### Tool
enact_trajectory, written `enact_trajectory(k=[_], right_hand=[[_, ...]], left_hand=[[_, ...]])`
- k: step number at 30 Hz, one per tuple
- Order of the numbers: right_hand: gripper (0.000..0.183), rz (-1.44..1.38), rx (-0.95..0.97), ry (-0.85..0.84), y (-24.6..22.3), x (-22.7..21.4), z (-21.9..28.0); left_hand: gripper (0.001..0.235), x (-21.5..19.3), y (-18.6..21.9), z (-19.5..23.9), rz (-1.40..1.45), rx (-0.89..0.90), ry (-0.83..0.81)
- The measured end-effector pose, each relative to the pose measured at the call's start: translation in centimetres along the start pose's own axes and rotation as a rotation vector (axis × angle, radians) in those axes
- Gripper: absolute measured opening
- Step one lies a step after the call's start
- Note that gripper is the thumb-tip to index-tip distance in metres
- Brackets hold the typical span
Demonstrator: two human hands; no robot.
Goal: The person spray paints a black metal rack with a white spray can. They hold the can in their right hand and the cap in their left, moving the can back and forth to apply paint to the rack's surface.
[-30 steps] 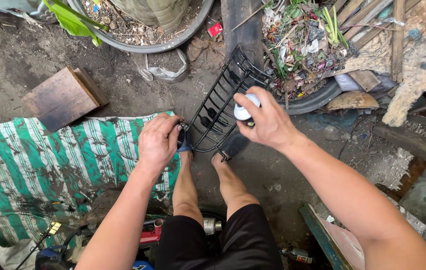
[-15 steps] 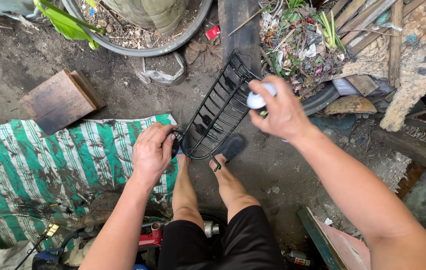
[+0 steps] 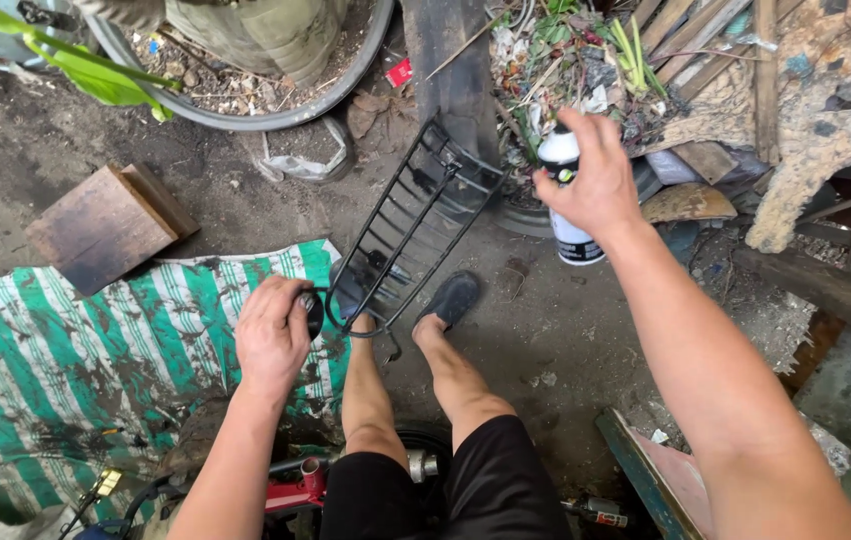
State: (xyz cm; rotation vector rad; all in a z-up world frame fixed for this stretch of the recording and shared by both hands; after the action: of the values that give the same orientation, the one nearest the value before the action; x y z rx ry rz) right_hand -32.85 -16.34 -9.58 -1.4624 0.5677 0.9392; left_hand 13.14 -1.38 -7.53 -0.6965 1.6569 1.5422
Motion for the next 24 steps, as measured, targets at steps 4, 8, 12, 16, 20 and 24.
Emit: enact_trajectory(k=[4, 8, 12, 16, 20, 24], right_hand=[[0.085, -0.039, -0.058, -0.097, -2.1, 1.6, 0.1], [0.087, -0.012, -0.187, -0.163, -1.7, 6.2, -1.4], [0.083, 0.006, -0.255, -0.234, -3.4, 8.5, -3.2], [0.085, 0.044, -0.266, -0.236, -3.4, 8.3, -5.5], [0.083, 0.065, 0.010, -0.491, -2.6, 6.4, -7.4], [0.086, 0.074, -0.080, -0.569, -3.7, 5.7, -7.8]], left_hand=[[0.023, 0.7, -1.8, 2.8, 0.014, -0.015, -0.039], [0.024, 1.5, -3.5, 4.9, 0.037, -0.050, -0.096], [0.025, 2.0, -4.2, 6.1, 0.059, -0.085, -0.109], [0.026, 2.3, -4.4, 6.5, 0.068, -0.113, -0.116], [0.028, 2.8, -4.1, 6.8, 0.058, -0.118, -0.239], [0.028, 3.5, -4.4, 7.2, 0.121, -0.142, -0.265]])
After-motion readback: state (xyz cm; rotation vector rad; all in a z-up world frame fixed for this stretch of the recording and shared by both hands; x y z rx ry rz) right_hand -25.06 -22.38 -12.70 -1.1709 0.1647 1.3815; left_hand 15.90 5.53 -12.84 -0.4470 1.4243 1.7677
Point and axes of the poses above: each hand's wrist, its own z-axis away from the middle knuckle, its own x-axis out of the palm, y = z × x, the point moved 6 cm from there along -z, towards the middle knuckle, and after that the axes turned 5 degrees about -y, right-handed, at the moved point
